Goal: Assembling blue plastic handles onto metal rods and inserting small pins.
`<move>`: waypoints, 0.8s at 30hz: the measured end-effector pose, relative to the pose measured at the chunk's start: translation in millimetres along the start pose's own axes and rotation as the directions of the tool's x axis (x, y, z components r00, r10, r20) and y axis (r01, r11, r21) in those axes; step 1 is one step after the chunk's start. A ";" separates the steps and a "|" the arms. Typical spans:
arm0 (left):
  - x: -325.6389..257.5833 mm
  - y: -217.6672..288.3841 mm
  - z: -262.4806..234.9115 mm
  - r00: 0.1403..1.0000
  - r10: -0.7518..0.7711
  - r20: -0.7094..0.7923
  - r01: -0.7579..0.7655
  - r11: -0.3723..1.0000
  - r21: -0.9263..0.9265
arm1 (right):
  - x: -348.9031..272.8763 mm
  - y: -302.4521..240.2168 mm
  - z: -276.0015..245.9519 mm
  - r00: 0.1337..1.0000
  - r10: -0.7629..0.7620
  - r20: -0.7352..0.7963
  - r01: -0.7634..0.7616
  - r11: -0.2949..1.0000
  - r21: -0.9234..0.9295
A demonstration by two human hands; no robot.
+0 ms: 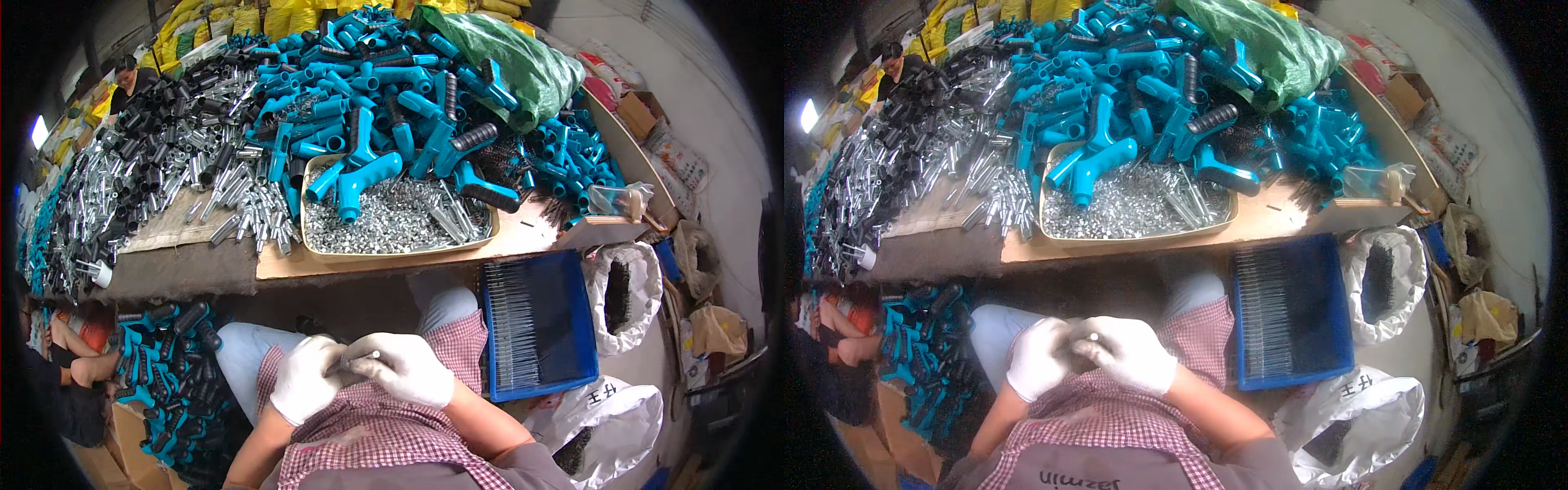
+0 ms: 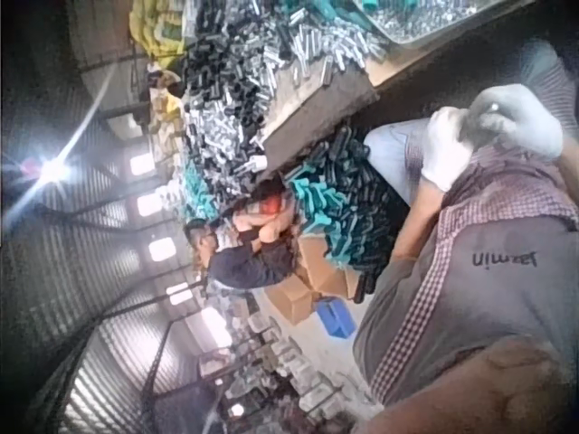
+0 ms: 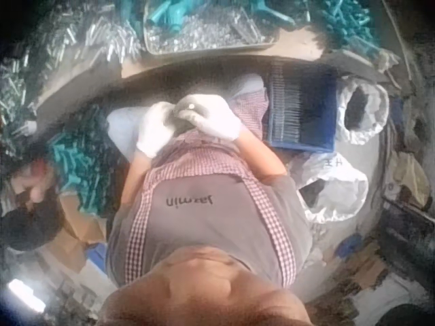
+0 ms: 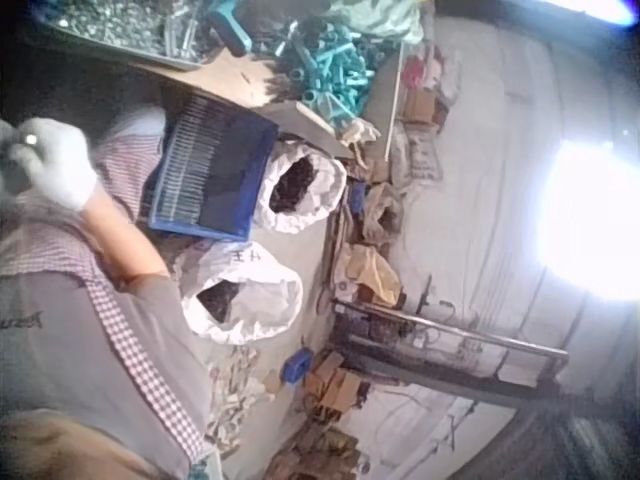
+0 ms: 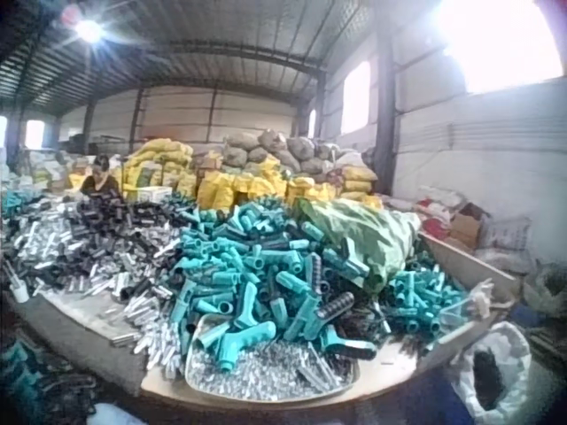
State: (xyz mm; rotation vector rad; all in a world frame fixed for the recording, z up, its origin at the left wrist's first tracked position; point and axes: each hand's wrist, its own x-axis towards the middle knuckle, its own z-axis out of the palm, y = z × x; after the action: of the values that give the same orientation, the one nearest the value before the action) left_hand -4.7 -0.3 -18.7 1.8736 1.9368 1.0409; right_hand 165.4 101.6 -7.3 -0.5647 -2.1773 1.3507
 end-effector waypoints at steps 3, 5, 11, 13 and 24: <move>-5.1 -2.8 3.1 0.998 -0.065 0.022 0.067 0.990 -0.121 | 9.5 -12.3 -20.3 0.992 0.076 0.105 -0.085 0.992 0.088; -8.2 -9.3 2.8 0.998 -0.056 0.039 0.064 0.967 -0.246 | 18.7 -13.8 -34.7 0.998 -0.061 0.029 0.058 0.996 0.072; -17.2 -5.0 -9.6 0.973 -0.172 0.153 0.230 0.772 -0.593 | 98.2 17.1 -117.7 0.807 -0.325 -0.493 0.008 0.841 -0.541; -10.7 -1.9 -18.0 0.990 -0.059 0.129 0.111 0.889 -0.444 | 123.2 40.0 -139.8 0.827 -0.360 -0.431 -0.097 0.665 -0.741; -24.2 -21.2 -9.0 0.966 -0.251 -0.065 0.154 0.756 -0.637 | 159.4 37.3 -167.3 0.920 -0.191 -0.343 -0.074 0.774 -0.629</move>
State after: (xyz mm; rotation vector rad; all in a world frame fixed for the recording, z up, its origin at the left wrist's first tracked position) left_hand -23.1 -24.3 -32.8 1.2102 1.5272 1.5450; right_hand 147.0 326.8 53.9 -0.9112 -2.2406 0.3649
